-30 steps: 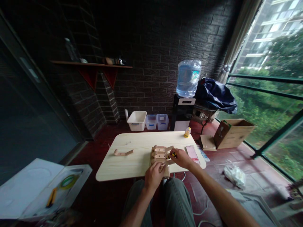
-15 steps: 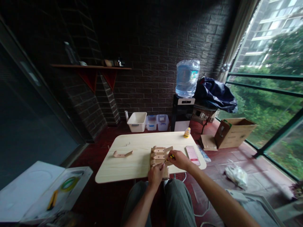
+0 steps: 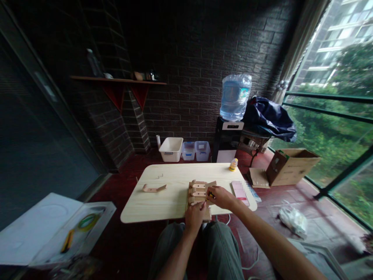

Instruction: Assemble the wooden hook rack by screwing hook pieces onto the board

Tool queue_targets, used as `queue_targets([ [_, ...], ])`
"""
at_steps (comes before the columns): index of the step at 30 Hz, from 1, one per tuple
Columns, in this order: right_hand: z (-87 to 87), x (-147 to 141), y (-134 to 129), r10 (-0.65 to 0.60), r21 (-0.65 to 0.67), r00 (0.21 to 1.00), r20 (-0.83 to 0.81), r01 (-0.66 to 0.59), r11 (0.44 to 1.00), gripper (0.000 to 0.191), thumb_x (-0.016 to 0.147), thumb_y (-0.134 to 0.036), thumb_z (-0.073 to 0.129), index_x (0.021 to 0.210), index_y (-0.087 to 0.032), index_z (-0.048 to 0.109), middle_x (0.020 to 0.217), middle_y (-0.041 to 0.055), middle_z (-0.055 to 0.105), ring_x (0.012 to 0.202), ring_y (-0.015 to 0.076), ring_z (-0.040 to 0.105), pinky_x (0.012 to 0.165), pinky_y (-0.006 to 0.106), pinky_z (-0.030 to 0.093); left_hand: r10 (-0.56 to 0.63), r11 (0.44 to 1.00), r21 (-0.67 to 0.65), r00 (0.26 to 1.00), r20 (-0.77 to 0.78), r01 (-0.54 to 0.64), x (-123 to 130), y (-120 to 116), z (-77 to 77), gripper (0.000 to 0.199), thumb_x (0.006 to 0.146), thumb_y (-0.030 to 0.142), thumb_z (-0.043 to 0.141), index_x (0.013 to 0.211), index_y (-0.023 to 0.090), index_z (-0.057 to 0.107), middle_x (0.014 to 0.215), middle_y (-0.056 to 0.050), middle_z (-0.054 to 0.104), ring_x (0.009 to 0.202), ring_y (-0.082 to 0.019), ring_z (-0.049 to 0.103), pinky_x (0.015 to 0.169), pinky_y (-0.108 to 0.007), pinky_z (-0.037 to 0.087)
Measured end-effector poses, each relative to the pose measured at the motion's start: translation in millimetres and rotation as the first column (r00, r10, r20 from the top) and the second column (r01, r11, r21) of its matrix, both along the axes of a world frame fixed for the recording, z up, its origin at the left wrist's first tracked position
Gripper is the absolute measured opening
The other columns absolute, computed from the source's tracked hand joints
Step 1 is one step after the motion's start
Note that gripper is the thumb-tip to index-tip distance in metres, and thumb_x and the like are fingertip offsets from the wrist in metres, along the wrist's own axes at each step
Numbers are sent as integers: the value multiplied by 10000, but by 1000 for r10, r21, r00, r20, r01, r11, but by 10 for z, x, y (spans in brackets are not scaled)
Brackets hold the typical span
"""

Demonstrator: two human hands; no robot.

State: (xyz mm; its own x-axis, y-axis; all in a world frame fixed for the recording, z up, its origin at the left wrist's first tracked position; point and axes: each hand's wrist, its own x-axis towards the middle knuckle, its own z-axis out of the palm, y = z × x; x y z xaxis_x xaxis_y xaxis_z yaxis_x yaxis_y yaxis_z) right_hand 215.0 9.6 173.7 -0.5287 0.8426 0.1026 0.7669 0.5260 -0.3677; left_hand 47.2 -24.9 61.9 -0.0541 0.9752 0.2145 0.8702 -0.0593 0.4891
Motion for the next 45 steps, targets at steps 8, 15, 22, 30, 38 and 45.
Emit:
queue_targets([
  [8,32,-246,152,134,105,929,346,-180,978,106,908,-148,635,974,-151,719,989,140,752,928,247,708,811,341,552,13,998,58,1000,-7,-13,-6,25,-87,246,961,377,618,892,285,836,809,-55,811,753,-194,749,617,-230,467],
  [15,-43,-347,246,98,130,851,516,-191,973,118,945,-205,633,965,-130,722,993,176,757,906,282,726,781,377,578,-5,999,40,999,35,3,-23,27,-75,204,952,383,643,955,312,834,838,-39,819,744,-190,749,602,-229,457],
  [22,43,-374,95,92,97,858,506,-163,982,189,995,-227,553,1030,-110,697,1055,210,739,921,292,728,742,379,590,-3,1000,2,1000,24,3,-39,28,-57,249,979,408,607,977,298,831,884,-45,823,807,-203,757,656,-245,482],
  [30,238,-362,95,117,-29,873,473,-117,993,297,953,-209,571,1193,-46,633,1101,218,751,961,294,746,762,346,558,6,1000,-15,1000,-15,-7,-39,23,-76,242,983,390,605,994,316,835,908,-50,821,822,-197,740,672,-243,470],
  [38,186,-357,165,49,-56,903,427,-28,998,262,962,-300,637,1067,-72,716,1062,200,770,997,281,752,794,296,535,44,999,-8,999,16,-44,-23,45,-115,227,962,396,628,995,323,841,884,-51,821,799,-200,740,633,-245,428],
  [45,171,-309,106,-40,-78,906,421,80,994,353,997,-378,578,1122,-70,697,1065,225,763,984,299,756,757,310,551,18,999,-46,999,28,-17,-38,24,-34,225,963,382,629,1048,324,829,898,-42,819,808,-187,731,631,-233,411],
])
